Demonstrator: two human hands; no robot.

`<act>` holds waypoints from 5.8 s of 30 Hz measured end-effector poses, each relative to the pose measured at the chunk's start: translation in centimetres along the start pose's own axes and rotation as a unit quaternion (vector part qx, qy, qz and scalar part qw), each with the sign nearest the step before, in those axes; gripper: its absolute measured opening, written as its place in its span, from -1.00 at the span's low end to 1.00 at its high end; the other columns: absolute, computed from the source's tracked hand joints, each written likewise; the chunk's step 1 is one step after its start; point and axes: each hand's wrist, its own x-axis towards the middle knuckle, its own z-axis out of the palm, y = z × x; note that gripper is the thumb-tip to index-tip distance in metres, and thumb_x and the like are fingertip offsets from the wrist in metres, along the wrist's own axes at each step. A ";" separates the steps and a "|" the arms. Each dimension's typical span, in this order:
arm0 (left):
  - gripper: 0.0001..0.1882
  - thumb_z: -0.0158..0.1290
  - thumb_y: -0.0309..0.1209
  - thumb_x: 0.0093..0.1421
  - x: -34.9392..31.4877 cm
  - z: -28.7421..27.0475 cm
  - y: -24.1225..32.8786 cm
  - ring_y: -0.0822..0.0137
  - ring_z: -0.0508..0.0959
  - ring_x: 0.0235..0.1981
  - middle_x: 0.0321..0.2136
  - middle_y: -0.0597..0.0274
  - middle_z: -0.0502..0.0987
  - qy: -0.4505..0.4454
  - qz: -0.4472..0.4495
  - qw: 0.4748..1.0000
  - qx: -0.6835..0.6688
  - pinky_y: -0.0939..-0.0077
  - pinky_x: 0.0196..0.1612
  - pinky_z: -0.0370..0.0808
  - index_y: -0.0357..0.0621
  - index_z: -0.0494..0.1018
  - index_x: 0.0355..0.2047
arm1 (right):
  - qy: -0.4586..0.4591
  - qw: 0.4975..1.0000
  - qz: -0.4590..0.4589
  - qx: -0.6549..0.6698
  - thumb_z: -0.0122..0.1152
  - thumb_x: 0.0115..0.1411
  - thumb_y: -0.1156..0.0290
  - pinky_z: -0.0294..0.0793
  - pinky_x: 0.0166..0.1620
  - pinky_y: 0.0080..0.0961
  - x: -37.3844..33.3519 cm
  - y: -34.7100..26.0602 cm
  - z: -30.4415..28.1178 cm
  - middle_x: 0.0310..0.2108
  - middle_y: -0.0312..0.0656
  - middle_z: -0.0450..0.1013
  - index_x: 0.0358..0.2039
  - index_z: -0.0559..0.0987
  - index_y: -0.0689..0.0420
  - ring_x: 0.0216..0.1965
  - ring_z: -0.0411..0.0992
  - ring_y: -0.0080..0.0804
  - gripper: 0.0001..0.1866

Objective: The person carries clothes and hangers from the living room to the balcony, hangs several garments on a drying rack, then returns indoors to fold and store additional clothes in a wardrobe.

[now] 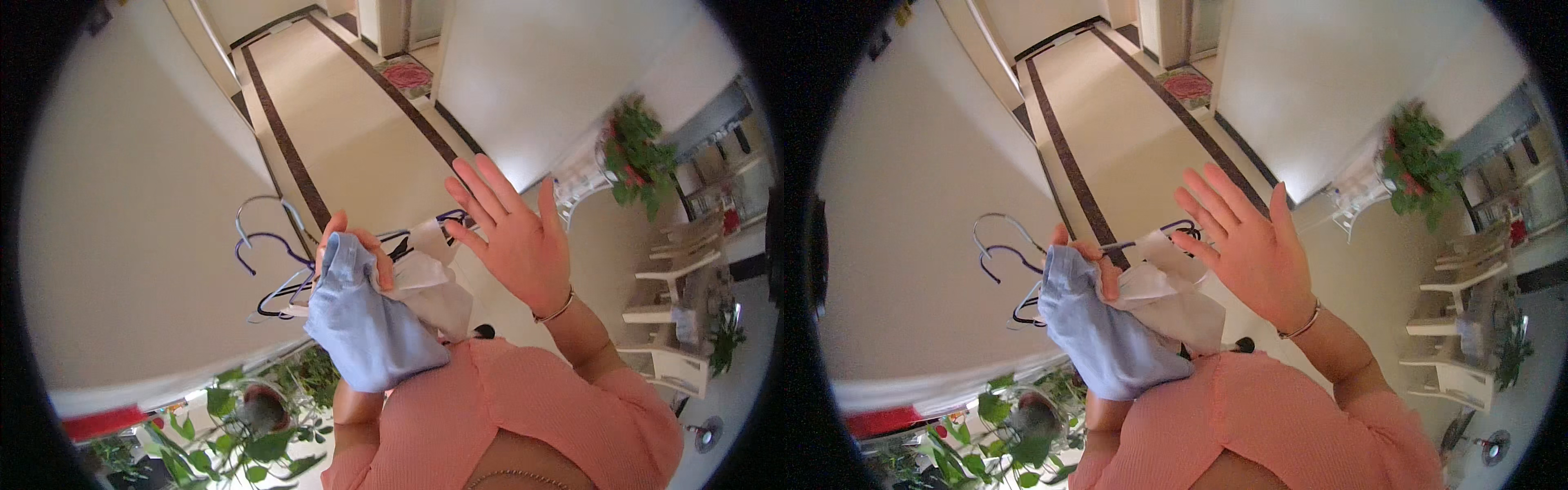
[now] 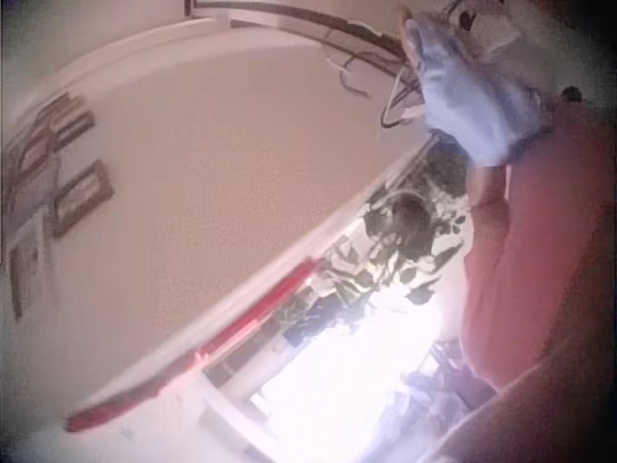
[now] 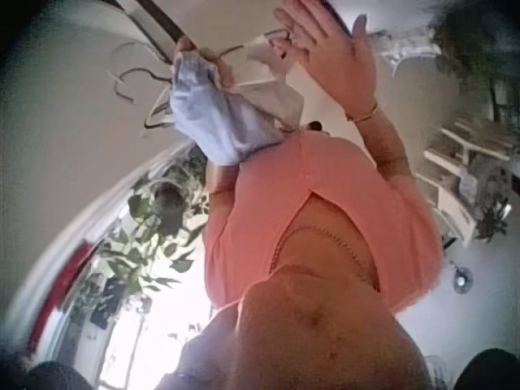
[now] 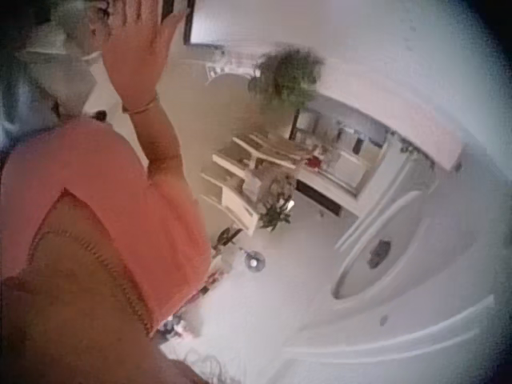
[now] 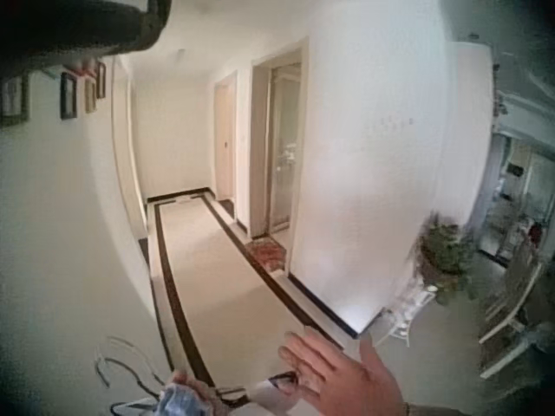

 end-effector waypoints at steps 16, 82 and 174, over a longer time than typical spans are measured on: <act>-0.72 -0.10 -0.38 0.28 45.6 3.0 -3.5 0.40 0.30 -0.70 -0.57 0.14 0.41 0.004 -0.103 0.970 0.221 0.58 -0.64 0.24 -0.31 0.36 -0.09 | -0.012 0.994 0.020 -0.109 -0.37 0.40 -0.07 -0.07 0.37 -0.27 46.5 -7.0 -11.6 0.37 0.01 -0.04 0.33 0.01 0.30 0.39 -0.06 -0.16 -0.26; -0.59 -0.11 -0.24 0.31 246.7 11.6 -28.2 0.59 0.26 -0.68 -0.67 0.32 0.36 -0.323 -0.350 0.858 0.192 0.73 -0.57 0.18 -0.42 0.44 -0.10 | 0.168 0.949 -0.268 0.006 -0.44 0.35 -0.22 -0.01 0.35 -0.21 231.0 -33.4 -48.3 0.40 -0.18 -0.08 0.37 0.00 0.04 0.40 -0.09 -0.30 -0.24; -0.72 0.08 -0.25 0.26 351.3 125.2 -205.7 0.57 0.24 -0.70 -0.53 0.36 0.39 -0.169 -0.207 0.912 0.311 0.66 -0.68 0.24 -0.22 0.42 -0.21 | 0.342 0.904 -0.162 -0.200 -0.02 0.37 0.37 -0.07 -0.70 -0.72 296.0 -214.4 -178.6 -0.74 -0.51 0.05 -0.02 0.49 0.28 -0.77 -0.03 -0.78 -0.71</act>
